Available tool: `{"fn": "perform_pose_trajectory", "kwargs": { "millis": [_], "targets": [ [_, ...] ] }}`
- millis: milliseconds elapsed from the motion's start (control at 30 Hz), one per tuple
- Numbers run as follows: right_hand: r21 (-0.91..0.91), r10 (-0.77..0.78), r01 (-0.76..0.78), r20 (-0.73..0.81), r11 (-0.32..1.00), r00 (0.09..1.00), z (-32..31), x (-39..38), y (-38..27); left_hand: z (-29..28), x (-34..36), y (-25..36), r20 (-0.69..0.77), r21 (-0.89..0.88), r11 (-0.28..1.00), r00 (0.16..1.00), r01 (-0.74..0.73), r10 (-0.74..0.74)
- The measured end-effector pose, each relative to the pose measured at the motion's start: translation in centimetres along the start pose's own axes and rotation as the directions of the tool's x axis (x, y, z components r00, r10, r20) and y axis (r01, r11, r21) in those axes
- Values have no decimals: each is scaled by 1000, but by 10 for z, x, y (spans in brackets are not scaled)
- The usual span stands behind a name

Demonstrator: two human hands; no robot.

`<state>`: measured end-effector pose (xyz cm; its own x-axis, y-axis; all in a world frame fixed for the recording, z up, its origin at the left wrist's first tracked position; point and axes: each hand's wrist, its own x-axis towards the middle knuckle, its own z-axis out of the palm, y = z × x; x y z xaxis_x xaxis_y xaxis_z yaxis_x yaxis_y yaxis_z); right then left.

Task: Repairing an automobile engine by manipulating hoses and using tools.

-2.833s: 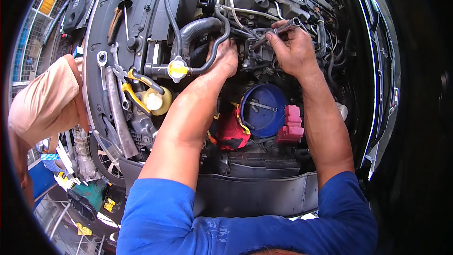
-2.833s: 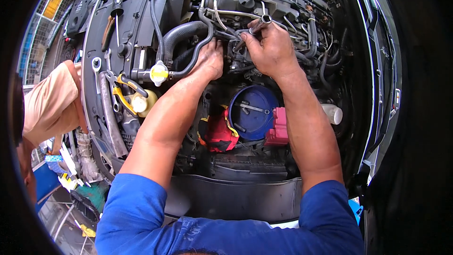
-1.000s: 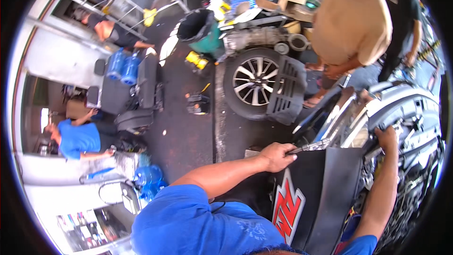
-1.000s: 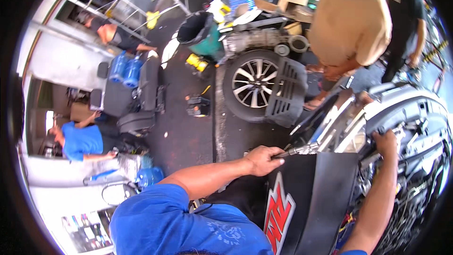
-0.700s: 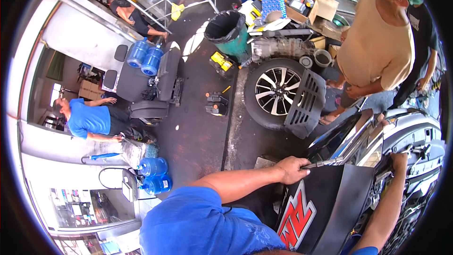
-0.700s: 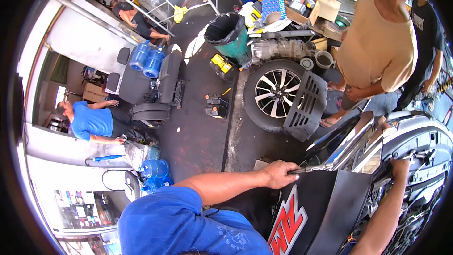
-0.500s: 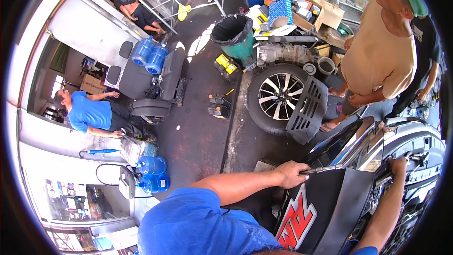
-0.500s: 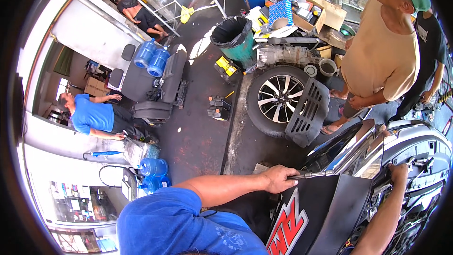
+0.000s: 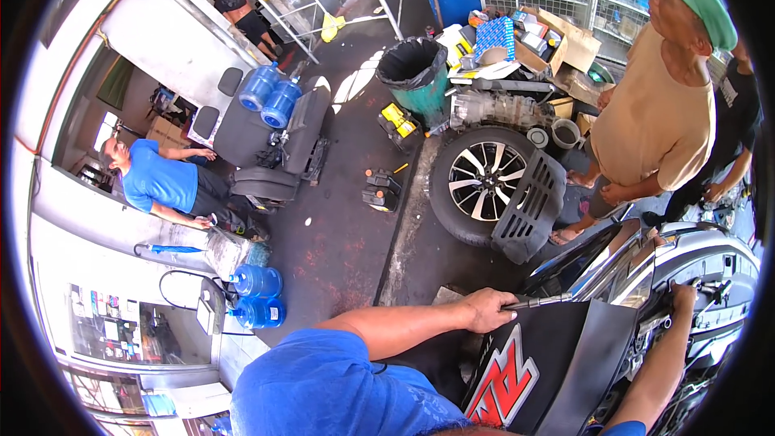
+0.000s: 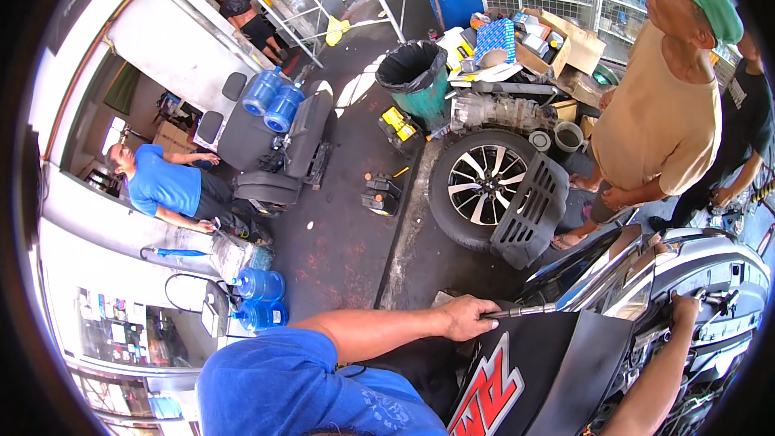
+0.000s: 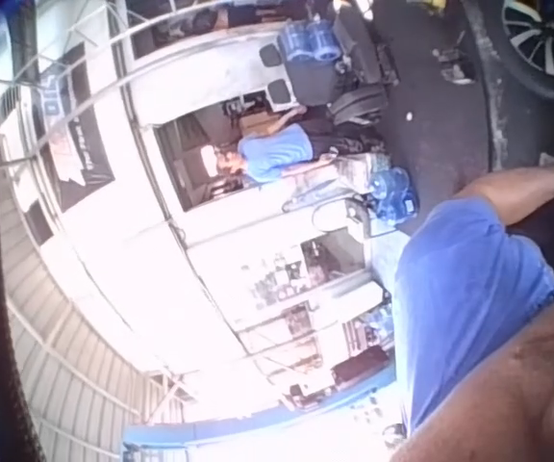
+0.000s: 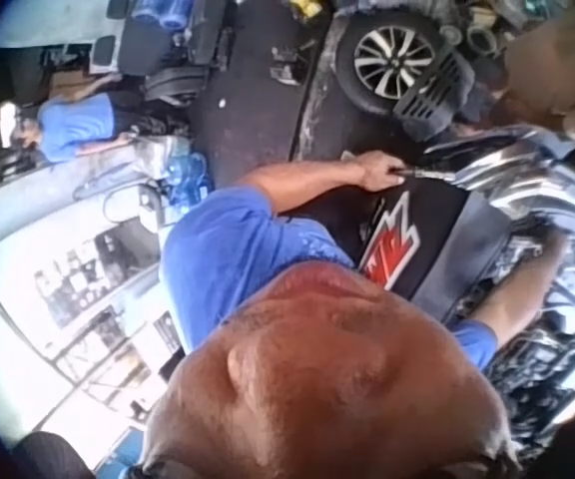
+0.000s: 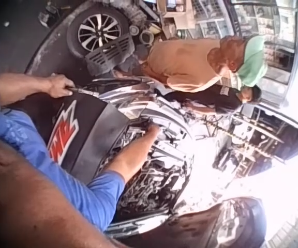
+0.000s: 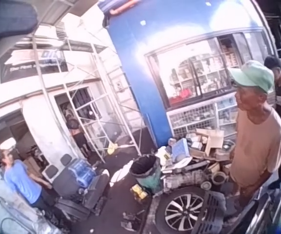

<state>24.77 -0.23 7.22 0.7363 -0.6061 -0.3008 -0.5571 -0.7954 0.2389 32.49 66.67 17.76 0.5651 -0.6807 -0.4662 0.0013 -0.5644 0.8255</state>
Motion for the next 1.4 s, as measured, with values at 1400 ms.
{"fn": "perform_pose_trajectory", "kwargs": {
  "millis": [1400],
  "targets": [
    [946,376,280,-322,164,869,-75,-198,34,14,-16,21,24,26,992,992,-123,123]
  ]
}}
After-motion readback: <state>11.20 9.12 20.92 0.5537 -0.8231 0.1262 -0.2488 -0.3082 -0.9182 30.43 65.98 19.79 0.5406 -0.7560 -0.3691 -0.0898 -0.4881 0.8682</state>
